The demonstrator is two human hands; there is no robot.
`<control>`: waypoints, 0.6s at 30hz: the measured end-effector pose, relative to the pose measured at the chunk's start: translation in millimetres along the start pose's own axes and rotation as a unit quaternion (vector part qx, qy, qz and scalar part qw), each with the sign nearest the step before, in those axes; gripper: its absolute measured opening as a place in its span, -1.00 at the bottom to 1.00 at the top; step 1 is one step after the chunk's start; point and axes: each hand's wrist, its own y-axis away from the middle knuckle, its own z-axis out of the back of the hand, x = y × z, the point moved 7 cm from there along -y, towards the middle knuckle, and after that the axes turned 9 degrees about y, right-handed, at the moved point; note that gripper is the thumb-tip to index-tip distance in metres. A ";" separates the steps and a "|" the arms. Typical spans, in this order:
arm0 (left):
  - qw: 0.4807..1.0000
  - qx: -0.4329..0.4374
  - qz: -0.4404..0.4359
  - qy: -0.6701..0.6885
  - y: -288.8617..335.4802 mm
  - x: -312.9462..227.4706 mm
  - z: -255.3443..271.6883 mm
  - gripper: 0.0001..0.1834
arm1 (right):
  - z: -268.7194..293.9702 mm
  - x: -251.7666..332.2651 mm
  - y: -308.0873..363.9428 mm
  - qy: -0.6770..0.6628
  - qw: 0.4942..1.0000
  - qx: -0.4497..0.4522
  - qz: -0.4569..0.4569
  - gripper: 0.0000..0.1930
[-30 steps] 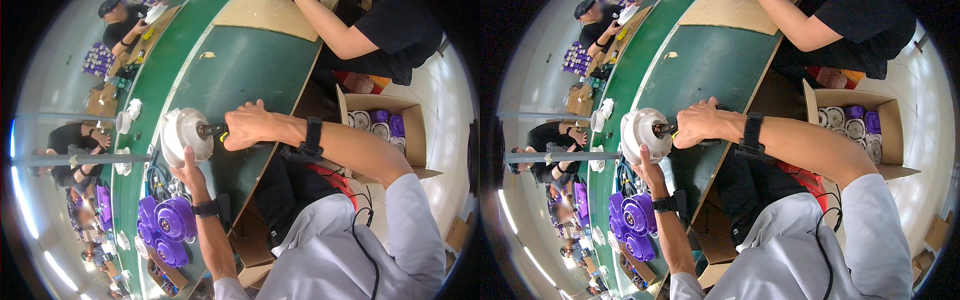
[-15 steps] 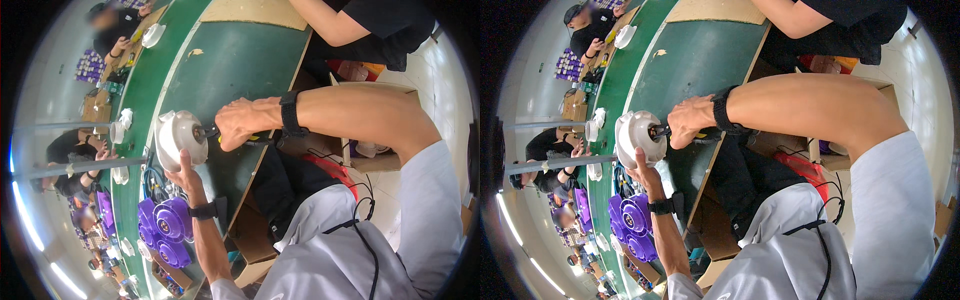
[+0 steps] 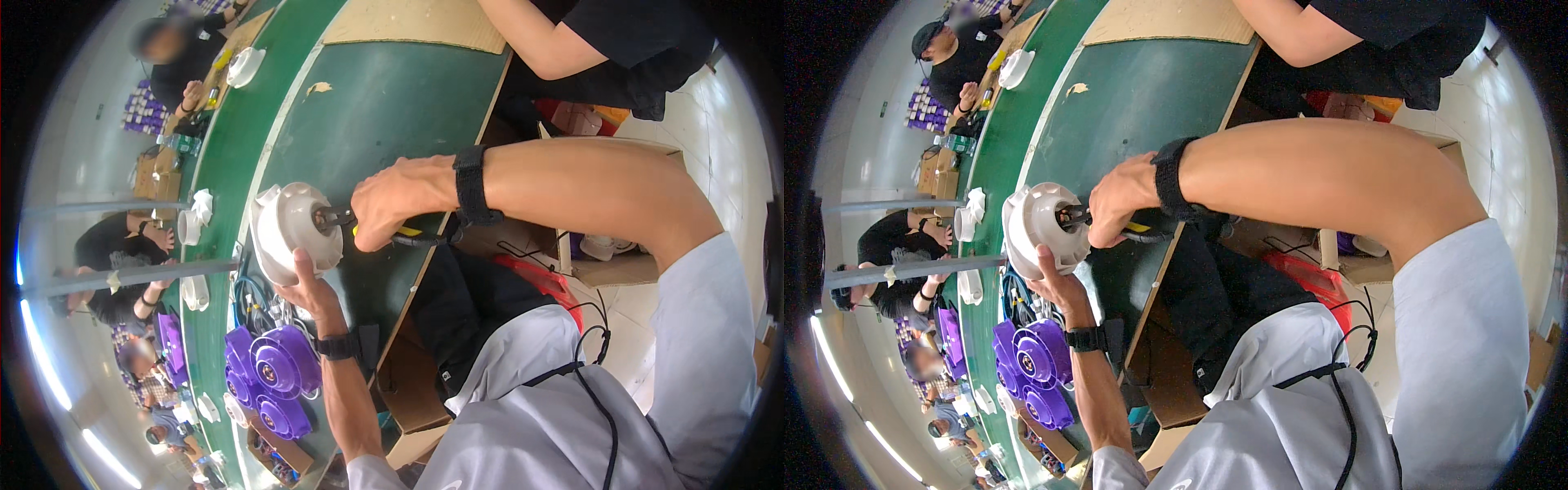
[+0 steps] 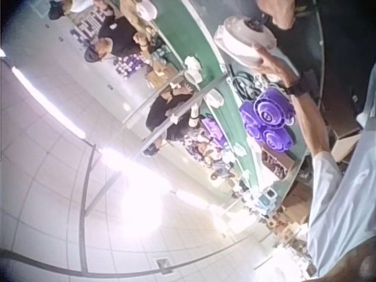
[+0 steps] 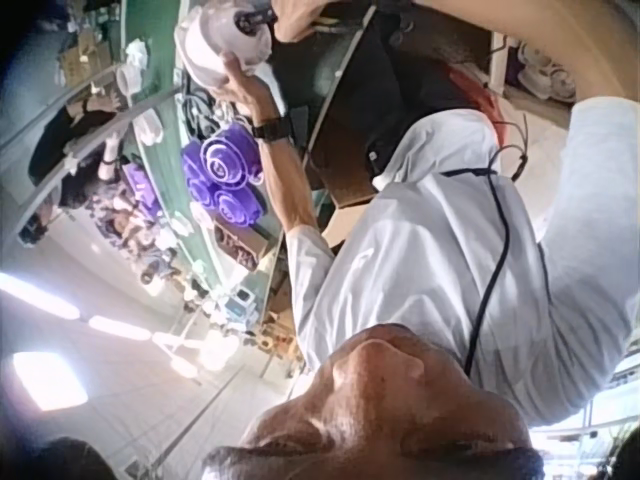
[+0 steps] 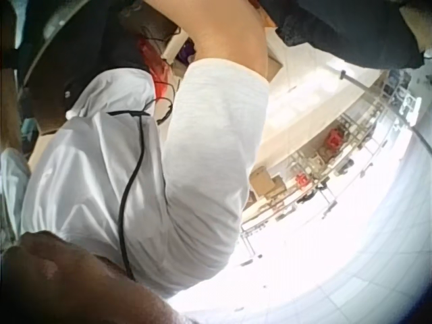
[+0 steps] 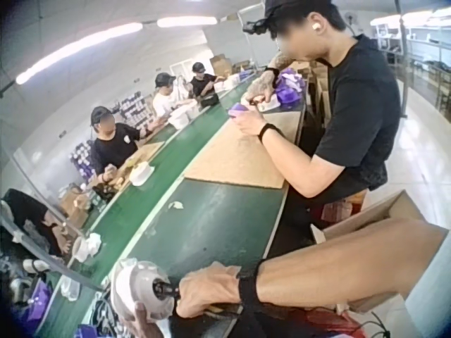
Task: Assembling electronic or mechanical components into white and purple plastic housings using pliers on an industrial assembly line.
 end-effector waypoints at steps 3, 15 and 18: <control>0.999 -0.008 0.022 0.034 0.1 -3.3 -5.2 -0.20 | -15.3 1.0 -8.9 -0.005 0.999 -0.041 0.035 -0.52; 0.997 -0.011 0.036 0.068 6.0 3.4 -1.5 -0.18 | -16.7 -11.8 -7.7 -0.076 0.989 -0.123 0.024 -0.65; 0.997 -0.020 0.038 0.058 7.0 3.8 1.3 -0.18 | -14.8 -11.4 -7.2 -0.076 0.990 -0.113 0.039 -0.65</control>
